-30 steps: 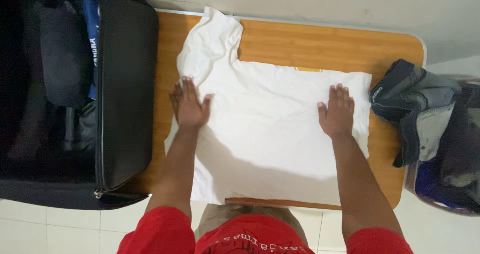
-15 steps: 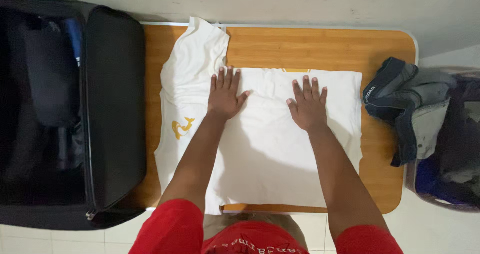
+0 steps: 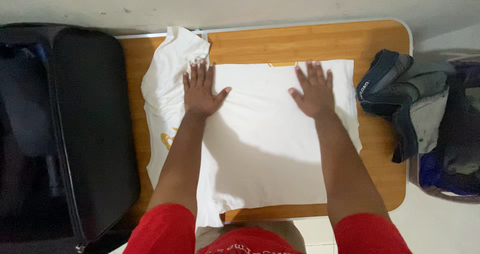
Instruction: The person rolls a pair of trousers on a table, places them into a black bag, and then picks up a white shirt to prepare it for folding.
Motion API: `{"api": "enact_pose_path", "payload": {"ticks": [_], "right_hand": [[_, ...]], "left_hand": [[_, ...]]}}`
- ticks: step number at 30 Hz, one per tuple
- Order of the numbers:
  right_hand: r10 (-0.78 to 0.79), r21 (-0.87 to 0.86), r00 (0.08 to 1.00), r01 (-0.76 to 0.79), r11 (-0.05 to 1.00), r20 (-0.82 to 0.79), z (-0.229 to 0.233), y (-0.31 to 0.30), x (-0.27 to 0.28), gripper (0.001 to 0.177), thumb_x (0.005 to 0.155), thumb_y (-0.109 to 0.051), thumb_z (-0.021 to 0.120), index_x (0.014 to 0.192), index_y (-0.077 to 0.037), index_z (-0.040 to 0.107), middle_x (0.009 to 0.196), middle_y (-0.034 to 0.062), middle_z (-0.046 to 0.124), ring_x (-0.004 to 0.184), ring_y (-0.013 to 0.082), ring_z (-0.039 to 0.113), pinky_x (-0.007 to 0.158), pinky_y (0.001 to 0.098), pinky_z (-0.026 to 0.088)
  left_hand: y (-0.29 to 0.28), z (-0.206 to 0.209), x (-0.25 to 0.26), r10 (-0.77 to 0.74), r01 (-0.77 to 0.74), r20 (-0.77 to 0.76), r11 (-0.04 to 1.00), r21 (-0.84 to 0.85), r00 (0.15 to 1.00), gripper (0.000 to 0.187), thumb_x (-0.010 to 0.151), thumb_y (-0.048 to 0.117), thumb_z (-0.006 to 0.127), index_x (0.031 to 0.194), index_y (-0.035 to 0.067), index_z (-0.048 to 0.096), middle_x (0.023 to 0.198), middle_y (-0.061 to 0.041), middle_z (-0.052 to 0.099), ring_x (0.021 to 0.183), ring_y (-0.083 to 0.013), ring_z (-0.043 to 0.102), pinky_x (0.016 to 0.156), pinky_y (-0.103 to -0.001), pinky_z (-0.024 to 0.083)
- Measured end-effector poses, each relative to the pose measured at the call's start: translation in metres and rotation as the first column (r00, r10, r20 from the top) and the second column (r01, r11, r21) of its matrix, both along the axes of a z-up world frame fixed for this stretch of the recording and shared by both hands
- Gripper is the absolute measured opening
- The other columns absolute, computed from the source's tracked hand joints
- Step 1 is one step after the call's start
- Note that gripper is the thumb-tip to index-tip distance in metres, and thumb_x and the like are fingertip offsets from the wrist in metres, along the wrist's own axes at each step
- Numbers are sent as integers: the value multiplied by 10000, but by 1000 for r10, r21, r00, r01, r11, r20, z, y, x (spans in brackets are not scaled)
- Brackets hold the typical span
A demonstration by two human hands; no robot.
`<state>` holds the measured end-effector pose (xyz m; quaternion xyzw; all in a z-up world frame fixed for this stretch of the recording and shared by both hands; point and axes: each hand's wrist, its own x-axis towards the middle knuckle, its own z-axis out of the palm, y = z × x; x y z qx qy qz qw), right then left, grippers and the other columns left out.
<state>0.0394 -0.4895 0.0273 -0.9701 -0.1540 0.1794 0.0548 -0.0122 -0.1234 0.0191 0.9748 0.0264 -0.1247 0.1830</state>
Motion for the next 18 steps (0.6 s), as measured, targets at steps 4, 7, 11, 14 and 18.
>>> {"api": "enact_pose_path", "payload": {"ticks": [4, 7, 11, 14, 18], "right_hand": [[-41, -93, 998, 45, 995, 38, -7, -31, 28, 772, 1026, -605, 369, 1641, -155, 248, 1708, 197, 125, 1568, 378, 52, 1213, 622, 14], [-75, -87, 997, 74, 993, -8, -4, -41, 34, 763, 1027, -594, 357, 1643, -161, 237, 1718, 188, 117, 1584, 376, 36, 1234, 624, 6], [-46, -99, 999, 47, 994, 11, -4, -35, 46, 767, 1024, -592, 349, 1646, -163, 215, 1711, 195, 105, 1581, 379, 21, 1222, 630, -4], [-15, -152, 999, 19, 988, 29, -1, -34, 57, 752, 1029, -588, 330, 1643, -173, 203, 1703, 203, 98, 1573, 379, 16, 1212, 653, -14], [-3, -259, 985, 49, 965, 172, -3, -14, 66, 732, 1032, -565, 347, 1615, -135, 242, 1674, 217, 127, 1546, 407, 57, 1181, 695, 23]], "left_hand": [[7, -2, 12, -6, 6, 5, 1000, -14, 1000, 983, 940, 772, 446, 1654, 132, 231, 1722, -182, 150, 1592, -390, 76, 1260, -592, 35], [10, -2, 21, -11, 11, -2, 1000, -10, 1000, 993, 937, 775, 437, 1654, 123, 218, 1722, -178, 134, 1590, -383, 64, 1256, -585, 22], [12, 1, 29, -8, 7, -33, 1000, -23, 999, 991, 936, 775, 418, 1650, 124, 196, 1720, -169, 111, 1592, -378, 39, 1252, -571, 0], [14, 3, 31, -9, 9, -2, 1000, -17, 1000, 980, 953, 780, 412, 1659, 133, 206, 1734, -168, 116, 1602, -384, 35, 1264, -582, -8], [11, -8, 33, 9, -9, 14, 999, 49, 1000, 950, 973, 722, 413, 1644, 74, 234, 1708, -222, 130, 1577, -415, 34, 1233, -624, -17]]}}
